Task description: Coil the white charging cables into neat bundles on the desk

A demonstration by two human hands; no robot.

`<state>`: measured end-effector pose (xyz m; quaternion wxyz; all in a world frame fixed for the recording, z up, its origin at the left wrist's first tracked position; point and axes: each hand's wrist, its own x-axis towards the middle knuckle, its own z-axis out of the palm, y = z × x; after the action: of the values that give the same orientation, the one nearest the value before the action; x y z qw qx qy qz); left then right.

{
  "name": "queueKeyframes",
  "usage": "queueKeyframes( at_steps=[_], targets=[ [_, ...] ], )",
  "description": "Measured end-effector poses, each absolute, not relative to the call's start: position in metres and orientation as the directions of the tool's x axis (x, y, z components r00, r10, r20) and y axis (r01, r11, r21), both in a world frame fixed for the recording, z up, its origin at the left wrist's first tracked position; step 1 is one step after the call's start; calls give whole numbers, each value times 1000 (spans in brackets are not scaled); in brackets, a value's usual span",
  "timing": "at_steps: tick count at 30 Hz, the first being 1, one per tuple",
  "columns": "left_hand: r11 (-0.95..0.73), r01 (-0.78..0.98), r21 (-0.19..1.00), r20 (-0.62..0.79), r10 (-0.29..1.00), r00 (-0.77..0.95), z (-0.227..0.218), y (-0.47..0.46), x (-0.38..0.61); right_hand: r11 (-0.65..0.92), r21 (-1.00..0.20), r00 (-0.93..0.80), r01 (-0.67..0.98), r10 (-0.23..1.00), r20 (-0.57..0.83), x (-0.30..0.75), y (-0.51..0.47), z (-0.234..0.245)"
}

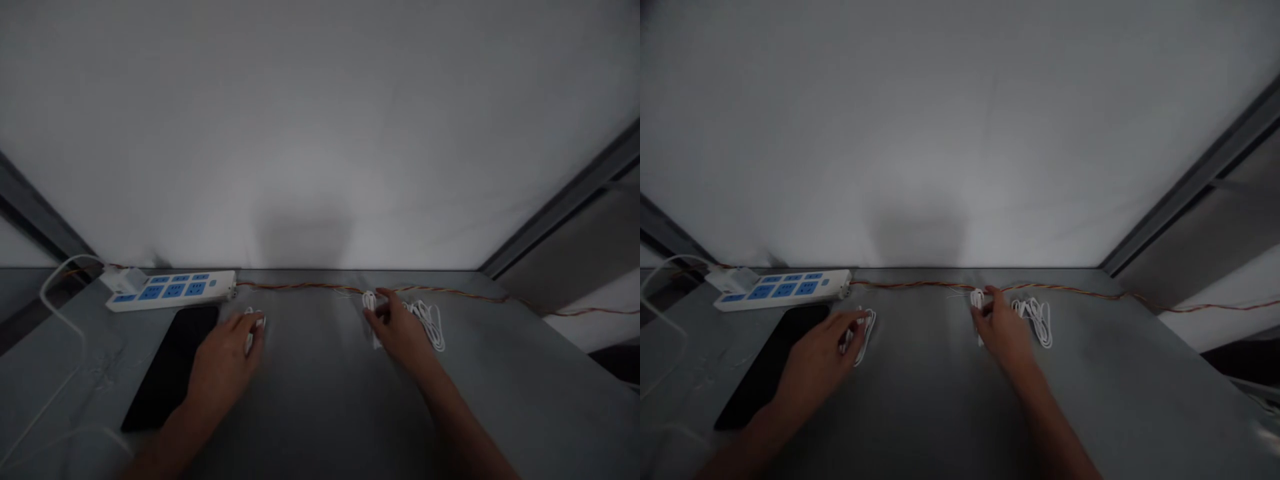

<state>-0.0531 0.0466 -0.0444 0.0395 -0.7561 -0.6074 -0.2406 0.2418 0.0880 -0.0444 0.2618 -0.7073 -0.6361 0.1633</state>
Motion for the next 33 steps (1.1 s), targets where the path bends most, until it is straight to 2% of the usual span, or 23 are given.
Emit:
queueKeyframes(
  at_steps=[2, 4, 6, 8, 10, 13, 16, 19, 24, 30, 33],
  targets=[
    [-160, 978, 130, 325, 939, 110, -37, 51, -60, -150, -329, 181, 932, 981, 65, 252, 90, -44],
    [-118, 992, 54, 212, 972, 104, -34, 52, -64, -211, -147, 219, 966, 975, 40, 259, 90, -43],
    [-113, 993, 21, 135, 985, 109, -35, 52, -63, -264, -58, 268, 963, 961, 63, 265, 90, -41],
    [-123, 992, 5, 125, 985, 121, -37, 50, -60, -295, -47, 299, 954, 947, 115, 267, 90, -39],
    [-151, 988, -8, 146, 978, 151, -40, 48, -56, -258, -90, 270, 962, 947, 176, 266, 91, -38],
    [-238, 971, 25, 159, 960, 231, -44, 44, -47, -74, -226, 129, 971, 962, 242, 254, 90, -41],
    [-360, 918, 164, 187, 925, 330, -52, 36, -37, 135, -404, -33, 905, 968, 250, 232, 84, -47],
    [-464, 831, 307, 283, 878, 385, -61, 29, -32, 259, -536, -197, 804, 965, 171, 209, 75, -52],
    [-467, 817, 338, 373, 864, 339, -66, 29, -33, 260, -597, -299, 759, 954, 36, 188, 60, -59],
    [-493, 808, 324, 241, 868, 433, -66, 25, -19, 255, -653, -315, 713, 949, 26, 178, 54, -62],
    [-477, 816, 325, 234, 877, 419, -65, 21, -13, 214, -692, -306, 689, 952, -10, 173, 54, -60]
  ],
)
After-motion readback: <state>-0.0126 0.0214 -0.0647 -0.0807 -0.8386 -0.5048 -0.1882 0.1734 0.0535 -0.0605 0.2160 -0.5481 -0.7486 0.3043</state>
